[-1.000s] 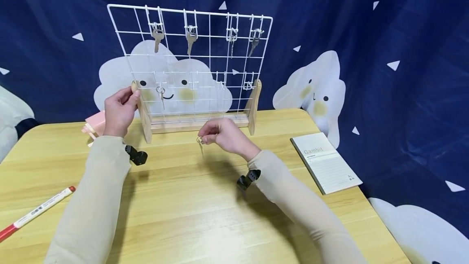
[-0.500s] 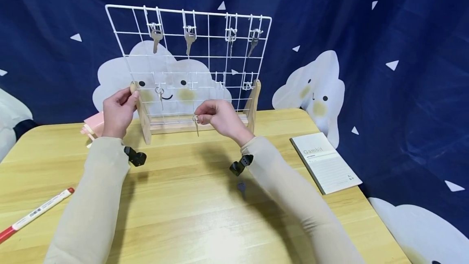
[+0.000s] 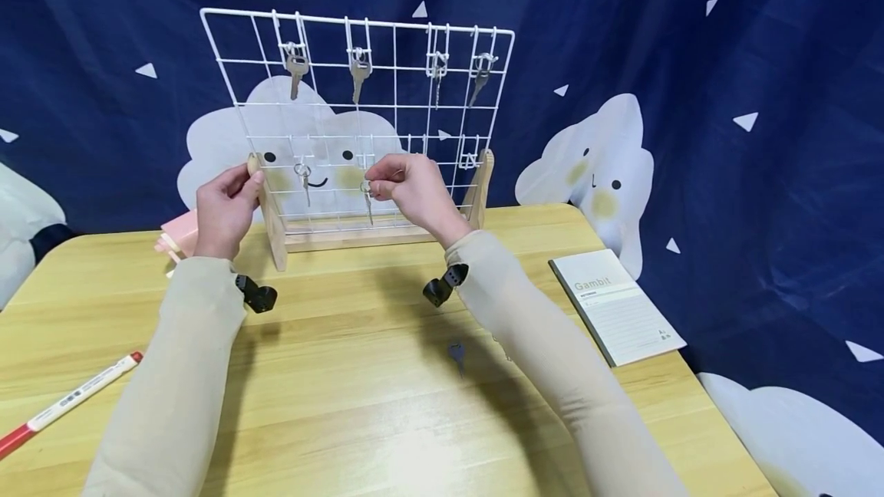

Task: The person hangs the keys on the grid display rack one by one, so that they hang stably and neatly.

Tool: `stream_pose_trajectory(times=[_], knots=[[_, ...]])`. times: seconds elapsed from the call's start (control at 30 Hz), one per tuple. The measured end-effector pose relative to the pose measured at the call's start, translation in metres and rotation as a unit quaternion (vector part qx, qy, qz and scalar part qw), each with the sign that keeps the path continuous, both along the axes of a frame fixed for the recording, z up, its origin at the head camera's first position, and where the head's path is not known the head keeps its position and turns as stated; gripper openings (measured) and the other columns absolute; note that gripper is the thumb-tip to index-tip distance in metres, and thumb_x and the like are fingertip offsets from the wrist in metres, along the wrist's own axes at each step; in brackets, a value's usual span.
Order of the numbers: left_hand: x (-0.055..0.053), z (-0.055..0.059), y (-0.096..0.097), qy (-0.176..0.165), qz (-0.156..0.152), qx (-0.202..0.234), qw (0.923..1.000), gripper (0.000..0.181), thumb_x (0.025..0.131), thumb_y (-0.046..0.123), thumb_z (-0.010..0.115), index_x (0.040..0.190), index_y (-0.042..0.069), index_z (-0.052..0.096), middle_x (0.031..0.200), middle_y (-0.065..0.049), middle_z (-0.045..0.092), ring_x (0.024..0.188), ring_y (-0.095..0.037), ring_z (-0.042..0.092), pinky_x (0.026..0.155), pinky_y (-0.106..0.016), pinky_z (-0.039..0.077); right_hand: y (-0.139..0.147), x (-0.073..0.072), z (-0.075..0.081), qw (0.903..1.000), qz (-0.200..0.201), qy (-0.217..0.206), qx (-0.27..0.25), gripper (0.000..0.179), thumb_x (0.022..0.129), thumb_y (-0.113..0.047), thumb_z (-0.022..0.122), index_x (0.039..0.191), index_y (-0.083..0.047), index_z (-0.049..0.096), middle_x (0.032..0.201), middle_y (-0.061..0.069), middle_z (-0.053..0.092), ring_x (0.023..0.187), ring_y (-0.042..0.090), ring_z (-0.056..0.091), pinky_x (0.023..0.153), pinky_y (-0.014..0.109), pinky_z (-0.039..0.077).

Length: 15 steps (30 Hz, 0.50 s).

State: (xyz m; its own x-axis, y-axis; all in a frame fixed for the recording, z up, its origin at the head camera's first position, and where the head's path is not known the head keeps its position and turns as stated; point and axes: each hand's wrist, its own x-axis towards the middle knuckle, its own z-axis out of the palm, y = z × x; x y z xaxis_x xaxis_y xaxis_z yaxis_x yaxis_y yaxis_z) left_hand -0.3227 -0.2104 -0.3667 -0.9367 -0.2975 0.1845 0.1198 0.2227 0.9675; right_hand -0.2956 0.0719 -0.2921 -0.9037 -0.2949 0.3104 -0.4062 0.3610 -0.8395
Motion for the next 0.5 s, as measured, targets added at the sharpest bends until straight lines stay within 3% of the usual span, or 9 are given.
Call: stream_pose_trajectory(times=[0.27,0.5], knots=[[0.002,0.0,0.0,0.007,0.0,-0.004,1.0,0.049,0.098,0.034,0.059,0.14,0.01,0.057,0.129,-0.01,0.06,0.106,-0.011,0.058,0.092,-0.026,0.052,-0.007,-0.009,0.007,0.9992,-0.033,-0.019,-0.011,0.007,0.091,0.002,0.068,0.097,0.001,0.072,0.087,0.004,0.071,0.078,0.013,0.068,0.072,0.019,0.056],[0.0,-0.002,0.0,0.019,0.001,-0.001,0.9998,0.048,0.098,0.034,0.06,0.139,0.009,0.057,0.127,-0.01,0.061,0.104,-0.01,0.059,0.091,-0.026,0.052,-0.012,-0.016,0.003,0.9976,-0.065,-0.008,-0.021,0.007,0.09,0.004,0.069,0.094,-0.001,0.072,0.086,0.007,0.07,0.074,0.013,0.067,0.07,0.019,0.056]])
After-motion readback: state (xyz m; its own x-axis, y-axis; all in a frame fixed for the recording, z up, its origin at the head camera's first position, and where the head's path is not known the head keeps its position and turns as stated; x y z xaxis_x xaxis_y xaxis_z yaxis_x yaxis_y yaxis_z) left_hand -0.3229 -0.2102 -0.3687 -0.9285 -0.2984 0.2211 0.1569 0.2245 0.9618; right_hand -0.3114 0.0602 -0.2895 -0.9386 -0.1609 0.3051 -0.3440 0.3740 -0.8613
